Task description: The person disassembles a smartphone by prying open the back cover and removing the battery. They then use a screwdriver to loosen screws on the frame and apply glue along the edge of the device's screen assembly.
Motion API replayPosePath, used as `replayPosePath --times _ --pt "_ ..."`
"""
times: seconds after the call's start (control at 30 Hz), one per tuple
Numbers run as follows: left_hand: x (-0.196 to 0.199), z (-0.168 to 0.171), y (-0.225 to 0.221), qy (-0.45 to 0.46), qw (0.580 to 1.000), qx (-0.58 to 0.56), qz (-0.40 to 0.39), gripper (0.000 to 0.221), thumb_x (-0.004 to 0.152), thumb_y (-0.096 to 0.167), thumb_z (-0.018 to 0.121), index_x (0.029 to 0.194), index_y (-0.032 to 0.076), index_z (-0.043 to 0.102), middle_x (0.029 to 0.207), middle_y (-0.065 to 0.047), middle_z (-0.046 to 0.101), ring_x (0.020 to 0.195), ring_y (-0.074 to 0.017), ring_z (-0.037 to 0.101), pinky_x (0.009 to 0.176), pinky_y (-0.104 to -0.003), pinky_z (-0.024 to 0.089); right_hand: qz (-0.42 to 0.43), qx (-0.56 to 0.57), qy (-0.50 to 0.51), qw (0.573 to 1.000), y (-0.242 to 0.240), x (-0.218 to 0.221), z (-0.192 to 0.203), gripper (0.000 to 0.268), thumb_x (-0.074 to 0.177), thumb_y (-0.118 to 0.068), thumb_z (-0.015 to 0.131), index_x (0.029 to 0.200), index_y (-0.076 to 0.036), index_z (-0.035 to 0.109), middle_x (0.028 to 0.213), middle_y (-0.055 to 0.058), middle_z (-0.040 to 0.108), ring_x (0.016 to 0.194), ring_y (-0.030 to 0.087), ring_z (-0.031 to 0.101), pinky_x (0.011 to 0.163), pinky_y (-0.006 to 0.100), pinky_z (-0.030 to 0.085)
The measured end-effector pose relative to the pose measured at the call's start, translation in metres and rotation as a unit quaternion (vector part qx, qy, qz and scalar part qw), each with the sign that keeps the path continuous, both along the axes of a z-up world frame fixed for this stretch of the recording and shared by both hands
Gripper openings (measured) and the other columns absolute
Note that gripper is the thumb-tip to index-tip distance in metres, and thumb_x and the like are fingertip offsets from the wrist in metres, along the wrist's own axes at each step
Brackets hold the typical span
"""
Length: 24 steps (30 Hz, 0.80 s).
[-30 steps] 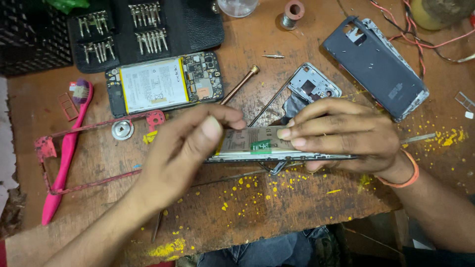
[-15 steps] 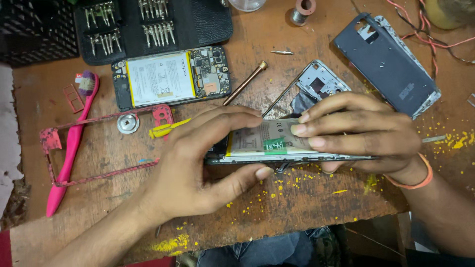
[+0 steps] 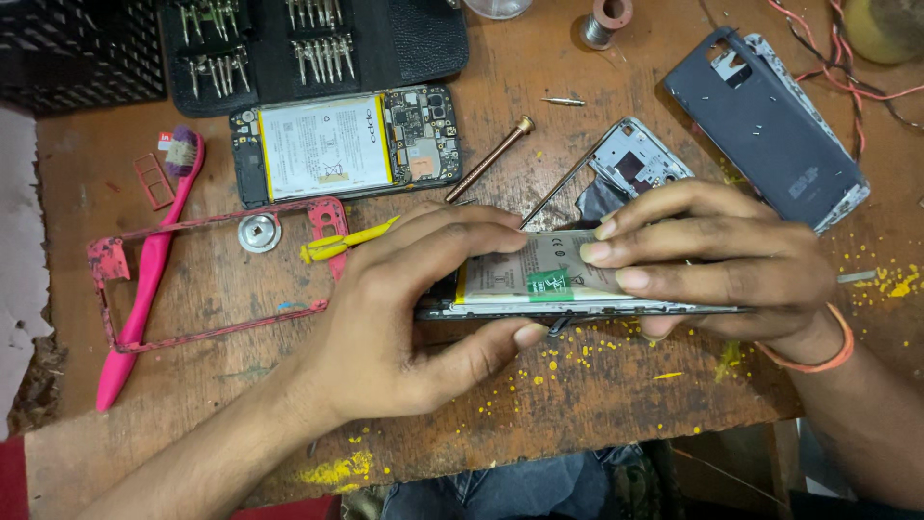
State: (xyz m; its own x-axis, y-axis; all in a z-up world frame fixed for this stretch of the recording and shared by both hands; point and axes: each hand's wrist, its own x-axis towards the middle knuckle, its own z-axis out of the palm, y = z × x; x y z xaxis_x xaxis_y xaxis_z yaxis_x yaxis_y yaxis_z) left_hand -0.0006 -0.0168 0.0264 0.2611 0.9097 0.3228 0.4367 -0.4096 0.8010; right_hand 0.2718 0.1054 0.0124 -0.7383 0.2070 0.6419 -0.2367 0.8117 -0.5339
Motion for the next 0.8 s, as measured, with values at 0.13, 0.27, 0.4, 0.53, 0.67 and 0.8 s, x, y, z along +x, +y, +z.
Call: replayPosePath --times 0.13,0.27,0.4,0.53,0.67,0.8 --pt "0.0 -0.002 -0.001 0.004 1.0 0.013 0.001 0.055 0.087 0.03 0.079 0.131 0.002 0.066 0.137 -0.018 0.069 0.128 -0.0295 0.071 0.108 -0.04 0.059 -0.007 0.003 0.0 1.0 0.0 0.002 -0.002 0.031 0.089 -0.032 0.07 0.111 -0.009 0.068 0.107 0.012 0.073 0.105 0.034 0.072 0.085 0.042 0.064" --pt "0.001 0.001 -0.002 0.013 0.999 0.036 0.001 0.066 0.084 0.027 0.084 0.139 0.001 0.058 0.145 -0.019 0.063 0.139 -0.0335 0.063 0.118 -0.045 0.051 -0.014 0.003 -0.002 1.0 0.001 0.008 -0.007 0.031 0.088 -0.035 0.07 0.11 -0.013 0.07 0.111 0.011 0.073 0.113 0.032 0.069 0.097 0.045 0.061" --pt "0.002 0.006 -0.002 0.02 0.999 0.026 -0.001 0.086 0.081 0.023 0.086 0.152 0.001 0.044 0.153 -0.021 0.054 0.144 -0.0351 0.054 0.123 -0.048 0.044 -0.08 0.085 0.018 0.993 0.003 0.015 -0.017 0.021 0.086 -0.037 0.077 0.104 -0.025 0.075 0.132 0.009 0.061 0.127 0.032 0.056 0.118 0.051 0.047" --pt "0.005 0.008 -0.002 0.016 1.0 0.014 -0.004 0.098 0.074 0.02 0.089 0.154 0.001 0.035 0.146 -0.02 0.054 0.139 -0.0352 0.052 0.119 -0.048 0.043 -0.148 0.132 0.058 0.978 0.007 0.02 -0.017 0.021 0.082 -0.022 0.082 0.102 -0.027 0.079 0.14 0.01 0.048 0.13 0.035 0.052 0.123 0.052 0.045" --pt "0.012 0.005 -0.006 0.02 0.995 0.09 0.025 0.106 0.071 0.018 0.091 0.152 0.0 0.025 0.144 -0.021 0.053 0.135 -0.0367 0.049 0.116 -0.052 0.039 -0.249 0.019 0.048 0.967 0.002 0.016 -0.012 0.045 0.088 -0.014 0.083 0.126 -0.008 0.061 0.147 0.016 0.045 0.133 0.029 0.059 0.116 0.041 0.057" --pt "0.012 0.001 -0.003 0.113 0.965 0.221 0.081 0.098 0.087 0.021 0.088 0.153 0.003 0.018 0.145 -0.02 0.052 0.136 -0.0314 0.049 0.113 -0.051 0.042 -0.268 -0.215 0.033 0.939 -0.008 0.015 -0.011 0.081 0.085 -0.02 0.084 0.144 0.003 0.033 0.136 0.015 0.058 0.12 0.02 0.065 0.098 0.033 0.062"
